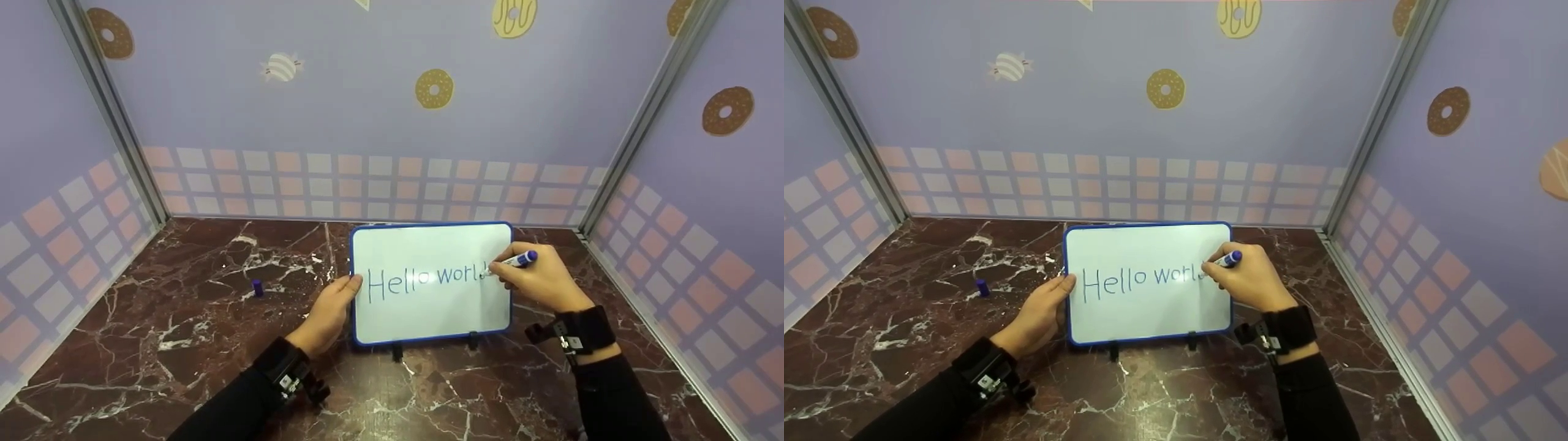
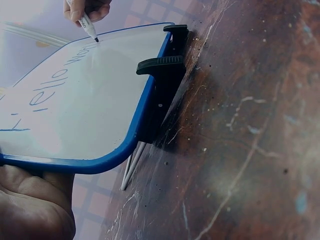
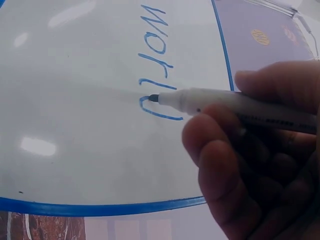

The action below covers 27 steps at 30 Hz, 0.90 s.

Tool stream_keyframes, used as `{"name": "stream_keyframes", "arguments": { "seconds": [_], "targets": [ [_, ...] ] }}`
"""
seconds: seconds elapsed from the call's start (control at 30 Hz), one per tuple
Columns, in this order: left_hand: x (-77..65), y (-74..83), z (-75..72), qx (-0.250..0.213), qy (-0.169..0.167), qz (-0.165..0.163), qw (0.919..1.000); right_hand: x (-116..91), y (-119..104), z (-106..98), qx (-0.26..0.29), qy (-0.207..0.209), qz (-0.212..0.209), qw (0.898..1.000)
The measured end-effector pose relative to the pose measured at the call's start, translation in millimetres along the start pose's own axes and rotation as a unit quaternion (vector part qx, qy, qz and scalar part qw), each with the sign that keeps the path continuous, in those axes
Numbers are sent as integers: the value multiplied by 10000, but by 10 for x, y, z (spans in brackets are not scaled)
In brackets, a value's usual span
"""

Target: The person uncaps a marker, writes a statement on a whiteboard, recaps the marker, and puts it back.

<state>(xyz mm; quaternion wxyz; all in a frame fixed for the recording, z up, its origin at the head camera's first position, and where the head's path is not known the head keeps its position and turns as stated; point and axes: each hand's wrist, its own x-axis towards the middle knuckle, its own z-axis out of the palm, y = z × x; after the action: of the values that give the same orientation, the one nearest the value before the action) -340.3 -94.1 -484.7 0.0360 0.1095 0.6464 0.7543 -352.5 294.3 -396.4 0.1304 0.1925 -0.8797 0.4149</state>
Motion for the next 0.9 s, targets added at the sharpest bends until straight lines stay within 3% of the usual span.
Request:
{"name": "stream_keyframes", "arguments": {
  "seconds": [0.9],
  "targets": [
    [2,-2,-6,-88,-92,-43,9999,-1,-25,-26,-49,232,157,9996]
  ]
}}
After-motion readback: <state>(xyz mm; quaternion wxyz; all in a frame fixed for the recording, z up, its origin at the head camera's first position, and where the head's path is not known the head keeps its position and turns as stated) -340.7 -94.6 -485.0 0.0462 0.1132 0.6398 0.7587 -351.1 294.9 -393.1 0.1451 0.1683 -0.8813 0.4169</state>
